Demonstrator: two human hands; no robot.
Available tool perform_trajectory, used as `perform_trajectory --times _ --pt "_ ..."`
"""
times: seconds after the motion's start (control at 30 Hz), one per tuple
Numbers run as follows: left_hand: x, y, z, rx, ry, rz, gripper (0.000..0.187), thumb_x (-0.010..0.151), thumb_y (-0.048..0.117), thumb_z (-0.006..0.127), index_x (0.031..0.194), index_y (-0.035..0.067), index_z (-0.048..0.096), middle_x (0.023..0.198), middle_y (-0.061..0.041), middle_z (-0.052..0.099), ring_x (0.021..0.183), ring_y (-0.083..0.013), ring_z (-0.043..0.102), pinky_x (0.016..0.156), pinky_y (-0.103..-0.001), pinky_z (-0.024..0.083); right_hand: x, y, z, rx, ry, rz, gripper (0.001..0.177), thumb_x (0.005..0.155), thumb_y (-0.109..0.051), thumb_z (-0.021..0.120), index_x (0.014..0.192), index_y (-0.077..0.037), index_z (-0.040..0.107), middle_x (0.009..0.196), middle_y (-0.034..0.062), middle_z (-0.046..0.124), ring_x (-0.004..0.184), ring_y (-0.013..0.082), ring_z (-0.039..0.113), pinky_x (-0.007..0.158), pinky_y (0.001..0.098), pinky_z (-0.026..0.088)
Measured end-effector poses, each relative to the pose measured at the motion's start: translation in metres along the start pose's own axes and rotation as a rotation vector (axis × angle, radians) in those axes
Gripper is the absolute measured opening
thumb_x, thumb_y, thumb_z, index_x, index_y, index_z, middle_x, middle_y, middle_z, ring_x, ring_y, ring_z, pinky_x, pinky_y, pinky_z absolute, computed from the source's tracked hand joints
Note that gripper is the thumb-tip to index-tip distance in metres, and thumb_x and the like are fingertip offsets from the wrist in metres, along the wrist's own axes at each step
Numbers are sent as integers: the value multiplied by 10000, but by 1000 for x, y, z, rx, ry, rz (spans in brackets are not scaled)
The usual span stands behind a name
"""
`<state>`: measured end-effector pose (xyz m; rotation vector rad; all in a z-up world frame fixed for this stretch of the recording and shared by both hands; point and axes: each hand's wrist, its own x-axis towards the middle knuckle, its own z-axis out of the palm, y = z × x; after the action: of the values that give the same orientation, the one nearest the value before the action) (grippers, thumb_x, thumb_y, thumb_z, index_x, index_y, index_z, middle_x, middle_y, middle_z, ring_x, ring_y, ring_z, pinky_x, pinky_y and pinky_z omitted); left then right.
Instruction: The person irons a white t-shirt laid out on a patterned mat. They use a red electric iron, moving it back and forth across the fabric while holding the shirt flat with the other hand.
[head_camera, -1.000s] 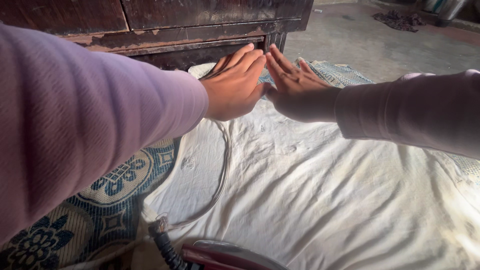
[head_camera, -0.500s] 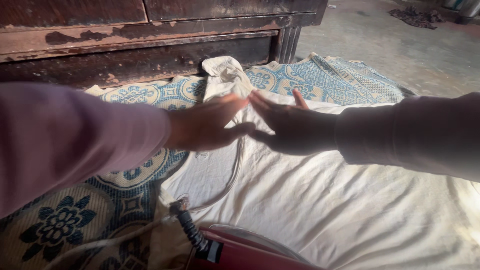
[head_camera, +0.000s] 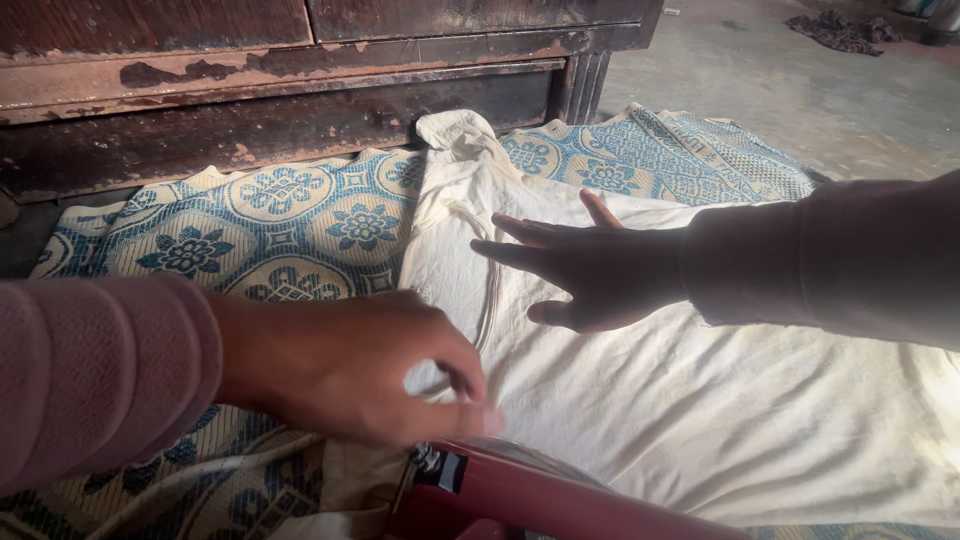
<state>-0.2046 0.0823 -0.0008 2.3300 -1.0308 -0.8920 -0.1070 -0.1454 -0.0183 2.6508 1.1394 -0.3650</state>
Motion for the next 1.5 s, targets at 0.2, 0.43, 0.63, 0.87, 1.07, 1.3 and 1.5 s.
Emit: perform_trajectory --times 0.2,0.43,0.63,0.87,1.07,1.3,1.5 --pt "8 25 8 297 -216 -9 582 888 605 605 1214 131 689 1103 -156 712 965 -295 730 813 -454 551 0 -3 -3 -4 -37 43 872 948 -397 526 1624 -460 -21 1709 1 -56 1498 214 320 1201 691 -128" --pt "29 17 43 431 75 303 403 886 368 638 1136 53 609 1019 -162 680 970 -340 688 865 -495 498 -1 -1 -3 -25 2 -15 869 958 -379 547 1631 -449 1 1731 34 -37 1555 261 80 1165 706 -106" --pt "48 26 73 241 198 191 257 959 259 567 1075 32 601 993 -197 697 984 -371 703 929 -506 495 -3 0 3 -37 11 -35 857 957 -367 557 1629 -424 29 1733 26 -28 1558 243 109 1167 707 -83" --pt "34 41 57 250 181 181 390 986 380 598 1107 11 571 1015 -222 687 958 -410 684 820 -530 521 -4 14 12 -26 9 -41 834 969 -352 520 1637 -380 22 1734 7 -35 1559 215 86 1187 665 -94" --pt "30 62 32 146 273 -131 355 953 392 624 1088 64 624 976 -183 723 957 -372 712 828 -501 529 8 43 11 23 46 55 732 1012 -322 411 1643 -373 44 1722 -17 0 1563 184 58 1209 630 -121" --pt "42 59 -6 8 466 -431 389 951 409 657 1114 57 631 973 -155 707 869 -304 771 811 -449 562 10 54 -30 387 259 371 556 1098 -298 350 1648 -377 345 1472 132 617 1396 309 556 1216 481 386" --pt "59 47 -18 -156 575 -567 433 930 447 696 1083 49 617 984 -140 707 895 -257 719 793 -444 545 -5 44 -40 377 593 237 467 1016 -419 506 1441 -225 506 1459 46 588 1337 276 520 1084 465 399"
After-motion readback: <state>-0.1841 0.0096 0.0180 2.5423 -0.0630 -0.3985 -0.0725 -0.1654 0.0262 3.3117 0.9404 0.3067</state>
